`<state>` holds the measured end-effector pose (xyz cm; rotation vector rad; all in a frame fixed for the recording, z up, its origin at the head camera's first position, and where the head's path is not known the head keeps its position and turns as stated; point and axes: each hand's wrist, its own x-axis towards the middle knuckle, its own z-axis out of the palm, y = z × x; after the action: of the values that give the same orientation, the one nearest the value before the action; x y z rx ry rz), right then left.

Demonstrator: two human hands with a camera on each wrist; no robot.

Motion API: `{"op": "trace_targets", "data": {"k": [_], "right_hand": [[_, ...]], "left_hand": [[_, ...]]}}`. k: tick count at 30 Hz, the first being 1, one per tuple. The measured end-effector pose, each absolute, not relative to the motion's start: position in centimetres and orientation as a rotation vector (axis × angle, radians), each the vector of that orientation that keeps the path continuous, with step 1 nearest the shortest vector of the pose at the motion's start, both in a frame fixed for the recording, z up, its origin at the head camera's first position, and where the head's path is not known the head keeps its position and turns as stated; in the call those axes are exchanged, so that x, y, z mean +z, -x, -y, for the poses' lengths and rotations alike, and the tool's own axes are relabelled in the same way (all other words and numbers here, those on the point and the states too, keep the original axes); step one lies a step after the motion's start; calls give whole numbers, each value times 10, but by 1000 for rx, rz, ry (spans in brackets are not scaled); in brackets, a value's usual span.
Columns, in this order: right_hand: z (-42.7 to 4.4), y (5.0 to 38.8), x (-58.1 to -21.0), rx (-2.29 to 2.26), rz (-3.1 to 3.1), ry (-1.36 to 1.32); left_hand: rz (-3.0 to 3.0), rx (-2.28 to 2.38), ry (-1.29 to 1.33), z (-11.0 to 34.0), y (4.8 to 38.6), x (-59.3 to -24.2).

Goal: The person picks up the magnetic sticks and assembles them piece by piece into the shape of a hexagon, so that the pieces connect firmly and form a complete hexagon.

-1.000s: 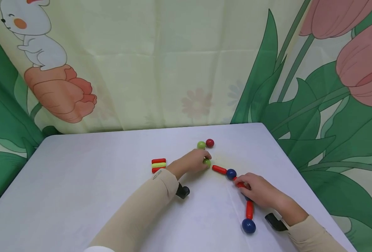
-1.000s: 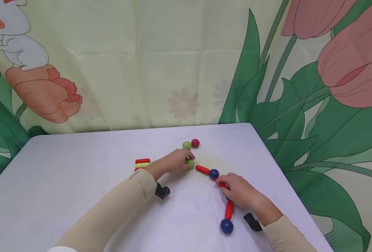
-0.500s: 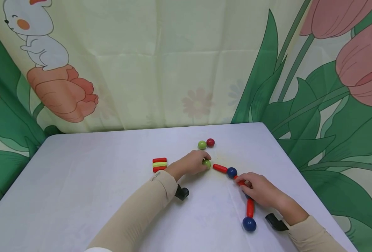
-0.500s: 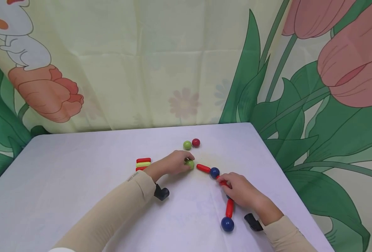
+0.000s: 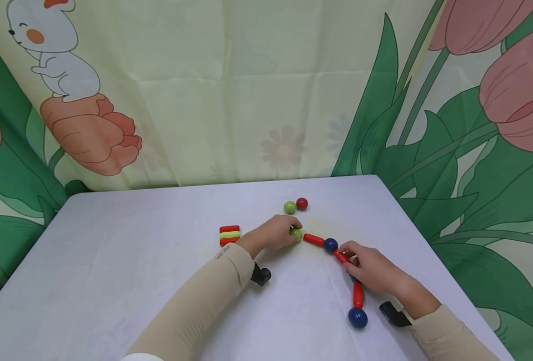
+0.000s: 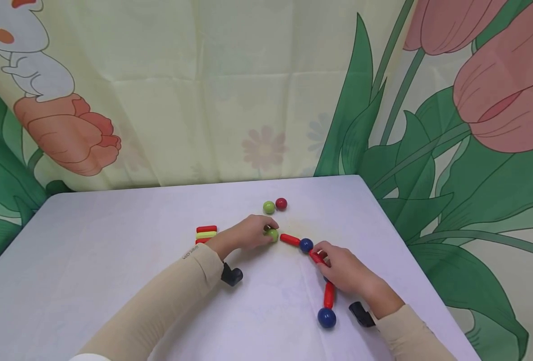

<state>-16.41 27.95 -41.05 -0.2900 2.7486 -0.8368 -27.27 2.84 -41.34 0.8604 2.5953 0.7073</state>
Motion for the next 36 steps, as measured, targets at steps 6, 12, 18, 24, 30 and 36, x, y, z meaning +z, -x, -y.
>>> {"op": "trace_targets", "data": {"k": [6,12,18,24,30,36], "right_hand": [[-270,179,-405,-725,-2848,251],[-257,196,-406,-562,-2896,288],[-254,199,-412,-556,-2917,251],[-256,197,-416,-637,-2888,233],[-255,195,-416,-658,-2883,251],[-257,193,-417,-670,-2878,240]], "left_hand": [[-2596,712,-842,-27,272,-413],[-2611,705,-853,-25,272,-414],[-2590,719,-811,-25,270,-414],[-2591,731,-791,-26,268,-413],[-2580,735,-795,-26,267,-411],[-2574,766,-763,-23,266,-409]]}}
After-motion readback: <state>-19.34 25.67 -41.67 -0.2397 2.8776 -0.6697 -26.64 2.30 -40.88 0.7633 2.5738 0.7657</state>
